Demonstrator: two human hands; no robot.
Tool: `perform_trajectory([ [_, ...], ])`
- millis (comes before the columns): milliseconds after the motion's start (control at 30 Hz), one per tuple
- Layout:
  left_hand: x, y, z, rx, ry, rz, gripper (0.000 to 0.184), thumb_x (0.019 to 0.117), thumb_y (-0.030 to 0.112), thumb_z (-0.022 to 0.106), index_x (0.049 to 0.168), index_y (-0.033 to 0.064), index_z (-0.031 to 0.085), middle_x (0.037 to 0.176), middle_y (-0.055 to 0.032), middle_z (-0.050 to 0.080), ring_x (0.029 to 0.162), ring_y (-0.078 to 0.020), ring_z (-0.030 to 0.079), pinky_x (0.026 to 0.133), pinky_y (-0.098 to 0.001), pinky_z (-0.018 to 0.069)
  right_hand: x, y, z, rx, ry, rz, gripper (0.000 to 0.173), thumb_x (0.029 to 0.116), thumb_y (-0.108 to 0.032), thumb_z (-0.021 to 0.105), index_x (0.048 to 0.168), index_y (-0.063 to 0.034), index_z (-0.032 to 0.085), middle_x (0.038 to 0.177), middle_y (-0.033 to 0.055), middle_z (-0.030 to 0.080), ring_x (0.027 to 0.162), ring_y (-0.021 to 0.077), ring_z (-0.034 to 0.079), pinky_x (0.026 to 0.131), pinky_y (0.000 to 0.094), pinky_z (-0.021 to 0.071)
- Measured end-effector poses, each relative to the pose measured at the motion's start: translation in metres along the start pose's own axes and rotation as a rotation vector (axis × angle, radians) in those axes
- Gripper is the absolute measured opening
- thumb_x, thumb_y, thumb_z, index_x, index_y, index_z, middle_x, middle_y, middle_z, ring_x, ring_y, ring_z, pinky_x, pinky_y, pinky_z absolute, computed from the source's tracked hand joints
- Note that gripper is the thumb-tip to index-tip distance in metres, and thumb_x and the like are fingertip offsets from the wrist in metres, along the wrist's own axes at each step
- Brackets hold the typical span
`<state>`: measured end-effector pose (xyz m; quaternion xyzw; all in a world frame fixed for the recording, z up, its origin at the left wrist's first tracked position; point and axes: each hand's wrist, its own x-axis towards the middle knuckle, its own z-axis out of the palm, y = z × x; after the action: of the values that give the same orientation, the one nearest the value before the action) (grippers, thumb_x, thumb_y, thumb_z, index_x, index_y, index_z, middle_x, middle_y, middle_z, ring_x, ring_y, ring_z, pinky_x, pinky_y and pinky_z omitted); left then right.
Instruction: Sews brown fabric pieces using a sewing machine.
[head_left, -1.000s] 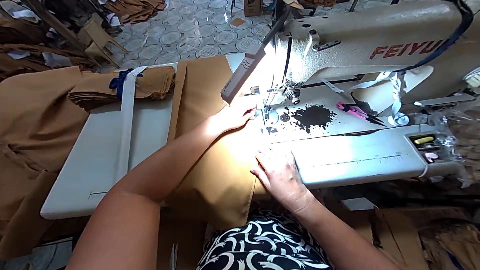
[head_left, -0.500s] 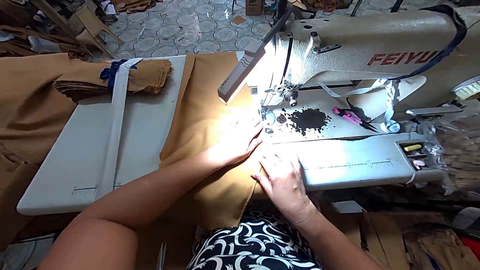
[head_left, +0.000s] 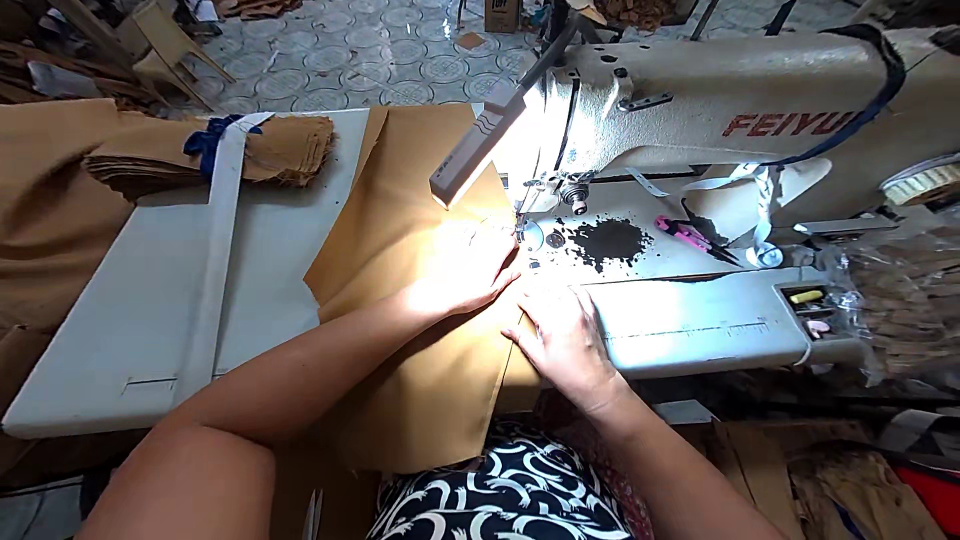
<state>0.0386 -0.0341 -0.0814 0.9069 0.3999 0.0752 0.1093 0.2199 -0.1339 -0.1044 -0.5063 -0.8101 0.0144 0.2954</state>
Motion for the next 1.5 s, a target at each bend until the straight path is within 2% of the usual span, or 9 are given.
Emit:
perform_trajectory([
  [67,-0.014,0.012,0.000,0.001,0.087,0.070,0.042,0.1061,0.029,0.047,0.132,0.0001,0.063,0.151,-0.0203,0.051,0.145,-0.0352,0.044,0.117,-0.0585,0.0305,0.005,0.011,-0.002,0.089,-0.044,-0.027,0.035,0.0943,-0.035,0.065,0.107,-0.0058,0.078,0.120,0.0140,0.073,0.120,0.0360,0.064,0.106,0.0610,0.0420],
  [133,-0.036,0.030,0.007,-0.016,0.238,0.190,0.027,0.0993,0.020,0.054,0.108,0.0041,0.073,0.124,-0.0138,0.069,0.122,-0.0285,0.063,0.108,-0.0530,0.0446,0.011,0.029,-0.007,0.194,-0.108,-0.086,0.026,0.0963,-0.022,0.061,0.110,-0.0066,0.077,0.120,0.0118,0.073,0.120,0.0317,0.065,0.107,0.0575,0.0440],
  [167,-0.049,0.038,0.011,-0.049,0.242,0.210,0.028,0.1002,0.021,0.054,0.111,0.0047,0.074,0.120,-0.0114,0.071,0.119,-0.0261,0.065,0.107,-0.0518,0.0458,0.014,0.039,-0.011,0.233,-0.151,-0.126,0.026,0.0969,-0.017,0.059,0.112,-0.0080,0.077,0.118,0.0098,0.074,0.118,0.0285,0.066,0.105,0.0539,0.0469],
  [300,-0.075,0.044,0.026,-0.101,0.212,0.174,0.046,0.1048,0.033,0.044,0.136,0.0068,0.065,0.145,-0.0092,0.061,0.140,-0.0266,0.053,0.114,-0.0604,0.0357,0.029,0.071,-0.023,0.334,-0.275,-0.302,0.030,0.0946,-0.011,0.054,0.112,-0.0079,0.078,0.116,0.0091,0.075,0.114,0.0247,0.067,0.103,0.0454,0.0473],
  [533,-0.045,0.012,0.020,-0.118,0.163,0.184,0.049,0.1036,0.033,0.043,0.140,0.0076,0.062,0.149,-0.0107,0.057,0.143,-0.0311,0.048,0.116,-0.0675,0.0262,0.066,0.090,-0.015,0.287,-0.298,-0.370,0.029,0.0951,-0.006,0.053,0.109,-0.0066,0.078,0.114,0.0114,0.074,0.115,0.0303,0.065,0.106,0.0524,0.0433],
  [667,-0.024,-0.009,0.014,-0.142,0.128,0.181,0.051,0.1058,0.037,0.040,0.143,0.0090,0.060,0.152,-0.0117,0.055,0.145,-0.0298,0.046,0.118,-0.0671,0.0192,0.071,0.091,-0.003,0.223,-0.239,-0.339,0.032,0.0967,-0.007,0.051,0.115,-0.0062,0.077,0.126,0.0109,0.072,0.125,0.0329,0.062,0.113,0.0538,0.0391],
  [967,0.007,-0.036,-0.010,-0.110,-0.063,0.084,0.057,0.1081,0.044,0.039,0.153,0.0105,0.049,0.163,-0.0107,0.040,0.154,-0.0318,0.030,0.118,-0.0735,0.0110,0.065,0.086,-0.005,0.141,-0.170,-0.346,0.032,0.0951,-0.010,0.057,0.118,-0.0172,0.078,0.111,0.0146,0.070,0.117,0.0359,0.061,0.109,0.0541,0.0414],
  [1133,-0.039,-0.005,0.002,-0.080,0.185,0.467,0.029,0.0954,0.013,0.055,0.112,0.0104,0.078,0.128,-0.0075,0.071,0.131,-0.0284,0.060,0.114,-0.0637,0.0376,0.063,0.090,-0.002,0.209,-0.124,-0.411,0.033,0.0914,-0.008,0.054,0.109,-0.0164,0.081,0.109,0.0148,0.070,0.117,0.0360,0.062,0.111,0.0557,0.0397],
  [1500,-0.040,-0.024,0.008,-0.195,0.097,0.452,0.038,0.0983,0.017,0.051,0.129,0.0138,0.073,0.141,-0.0061,0.065,0.141,-0.0311,0.051,0.115,-0.0723,0.0232,0.062,0.090,-0.001,0.241,-0.067,-0.524,0.024,0.0894,-0.010,0.060,0.097,-0.0136,0.083,0.095,0.0108,0.069,0.102,0.0279,0.064,0.101,0.0490,0.0451],
])
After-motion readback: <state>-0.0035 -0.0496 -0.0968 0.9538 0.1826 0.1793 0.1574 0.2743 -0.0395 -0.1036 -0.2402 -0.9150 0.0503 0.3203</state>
